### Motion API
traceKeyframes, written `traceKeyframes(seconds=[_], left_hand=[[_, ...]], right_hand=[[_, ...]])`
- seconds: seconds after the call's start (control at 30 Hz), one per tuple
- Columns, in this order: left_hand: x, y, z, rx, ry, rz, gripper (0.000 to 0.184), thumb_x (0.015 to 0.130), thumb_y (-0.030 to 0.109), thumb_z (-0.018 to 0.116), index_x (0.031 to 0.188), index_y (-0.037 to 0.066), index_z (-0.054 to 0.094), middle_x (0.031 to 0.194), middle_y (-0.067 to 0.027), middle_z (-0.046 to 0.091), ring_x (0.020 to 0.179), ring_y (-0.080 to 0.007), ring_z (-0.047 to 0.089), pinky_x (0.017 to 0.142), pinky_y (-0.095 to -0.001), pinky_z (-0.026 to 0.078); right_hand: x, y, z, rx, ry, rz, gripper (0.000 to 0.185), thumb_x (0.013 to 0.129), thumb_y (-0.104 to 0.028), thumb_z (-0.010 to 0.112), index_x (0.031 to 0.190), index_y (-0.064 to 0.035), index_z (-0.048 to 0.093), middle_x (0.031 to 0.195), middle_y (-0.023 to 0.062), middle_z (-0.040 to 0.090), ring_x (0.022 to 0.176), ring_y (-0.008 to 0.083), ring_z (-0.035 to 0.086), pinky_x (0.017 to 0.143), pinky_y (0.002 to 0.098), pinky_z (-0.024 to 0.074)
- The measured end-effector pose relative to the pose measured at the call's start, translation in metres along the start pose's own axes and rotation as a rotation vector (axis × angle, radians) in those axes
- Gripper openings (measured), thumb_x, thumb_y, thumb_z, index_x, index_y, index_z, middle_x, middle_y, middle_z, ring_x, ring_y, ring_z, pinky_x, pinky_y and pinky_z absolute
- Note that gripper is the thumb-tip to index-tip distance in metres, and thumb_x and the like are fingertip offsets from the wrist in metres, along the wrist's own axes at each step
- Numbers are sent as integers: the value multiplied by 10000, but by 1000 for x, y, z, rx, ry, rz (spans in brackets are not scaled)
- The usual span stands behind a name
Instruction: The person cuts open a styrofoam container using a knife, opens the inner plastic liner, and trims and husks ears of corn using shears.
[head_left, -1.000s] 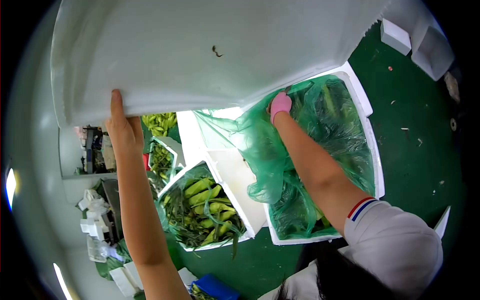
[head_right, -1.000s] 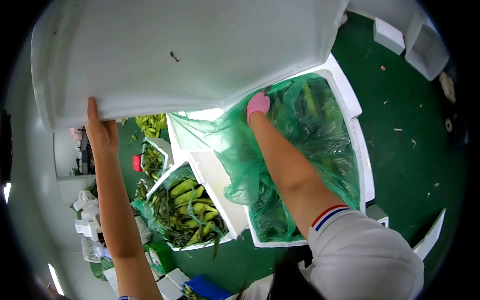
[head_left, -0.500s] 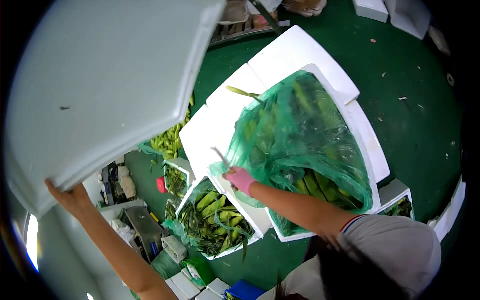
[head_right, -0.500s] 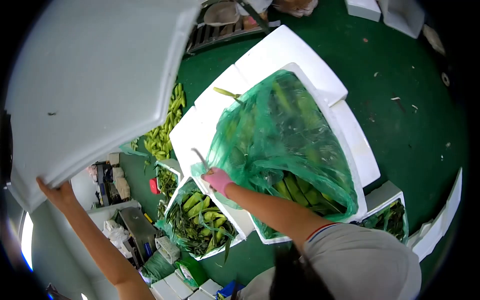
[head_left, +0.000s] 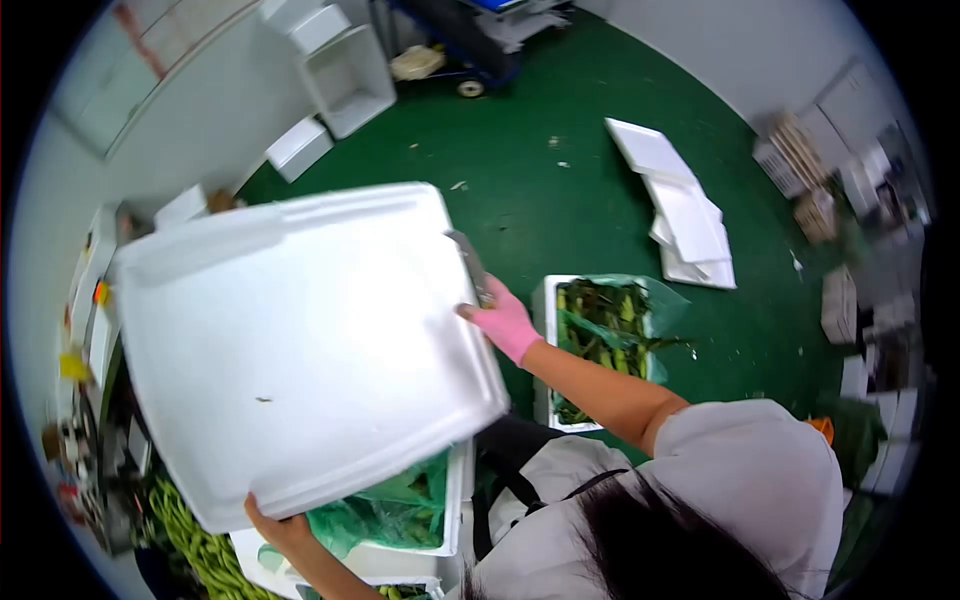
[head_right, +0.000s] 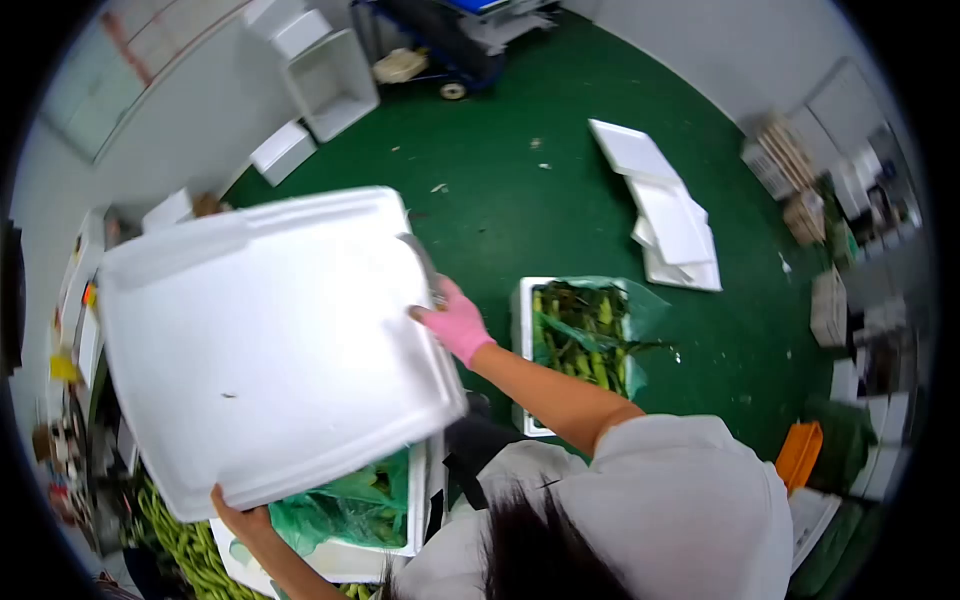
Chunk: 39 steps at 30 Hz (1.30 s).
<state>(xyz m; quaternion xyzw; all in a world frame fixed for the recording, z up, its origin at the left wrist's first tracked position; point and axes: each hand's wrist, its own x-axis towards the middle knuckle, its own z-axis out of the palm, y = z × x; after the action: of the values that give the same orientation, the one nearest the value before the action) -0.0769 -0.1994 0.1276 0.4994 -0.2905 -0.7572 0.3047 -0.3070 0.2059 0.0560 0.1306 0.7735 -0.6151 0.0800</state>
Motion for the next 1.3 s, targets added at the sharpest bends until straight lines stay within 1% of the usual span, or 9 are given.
traceKeyframes(seconds=[0.17, 0.37, 0.5, 0.53, 0.7, 0.77, 0.93, 1.2, 1.3], left_hand=[[-32, -93, 74, 134, -375, -222, 446, 933, 295, 569, 1285, 22, 546, 1269, -130, 605, 1188, -315, 566, 996, -474, 494], [-131, -173, 129, 335, -922, -145, 551, 996, 315, 550, 1479, 148, 343, 1464, -108, 432, 1385, -248, 373, 1070, -572, 333], [-156, -205, 47, 489, -1036, -277, 406, 977, 143, 586, 1360, 49, 492, 1135, -128, 654, 1002, -182, 642, 884, -302, 497], [-149, -215, 15, 488, -1075, -213, 386, 970, 96, 569, 1346, 35, 509, 1127, -117, 654, 1010, -174, 634, 898, -303, 497], [-101, -168, -86, 1010, -217, 594, 628, 847, 67, 674, 1413, 2, 410, 1317, -223, 524, 1190, -299, 548, 990, -361, 446], [-72, -136, -80, 1128, 38, 796, 797, 813, 104, 719, 1484, 17, 299, 1502, -259, 304, 1379, -384, 344, 1103, -464, 337], [21, -76, -88, 1715, 286, 644, 947, 732, 134, 775, 1514, 45, 248, 1583, -268, 138, 1485, -434, 95, 1146, -632, 169], [105, -33, -117, 1687, 345, 576, 729, 726, -18, 665, 1411, 35, 421, 982, -201, 654, 886, -382, 644, 846, -503, 495], [101, -92, -78, 1310, 306, 897, 224, 827, 52, 591, 1044, 2, 623, 826, -264, 632, 783, -450, 617, 680, -514, 487]], right_hand=[[-72, 130, -177, 406, -104, 560, 431, 812, -252, 792, 1106, 20, 632, 699, -1, 564, 525, 96, 479, 470, 280, 379], [-103, 194, -310, 742, 310, 484, 489, 896, -324, 667, 1302, -83, 538, 1166, 107, 624, 1035, 276, 616, 847, 437, 543], [17, 218, -470, 850, 316, 249, 342, 946, -501, 568, 1109, -206, 627, 856, 63, 684, 519, 108, 483, 435, 236, 406], [42, 223, -476, 685, 435, 238, 285, 992, -399, 505, 1138, -172, 600, 1123, 118, 678, 527, 96, 477, 474, 222, 451], [28, 152, -299, 233, 114, 255, 458, 997, -404, 494, 1326, -91, 549, 1279, 111, 628, 584, 54, 449, 512, 159, 363], [-18, 82, -142, 8, -44, 552, 386, 930, -291, 609, 1261, -92, 600, 915, 52, 686, 492, 59, 379, 442, 208, 314], [-171, -6, 90, -32, -979, 341, 341, 928, -157, 584, 1238, -14, 584, 844, 70, 649, 465, 96, 501, 431, 238, 398], [-120, -6, 147, -206, -1107, 344, 331, 930, -114, 581, 1244, -10, 576, 767, 59, 618, 437, 82, 462, 405, 235, 371], [-75, -37, 175, -313, -1090, 160, 355, 913, -96, 553, 1265, -49, 576, 747, 16, 594, 489, 55, 441, 427, 222, 347]])
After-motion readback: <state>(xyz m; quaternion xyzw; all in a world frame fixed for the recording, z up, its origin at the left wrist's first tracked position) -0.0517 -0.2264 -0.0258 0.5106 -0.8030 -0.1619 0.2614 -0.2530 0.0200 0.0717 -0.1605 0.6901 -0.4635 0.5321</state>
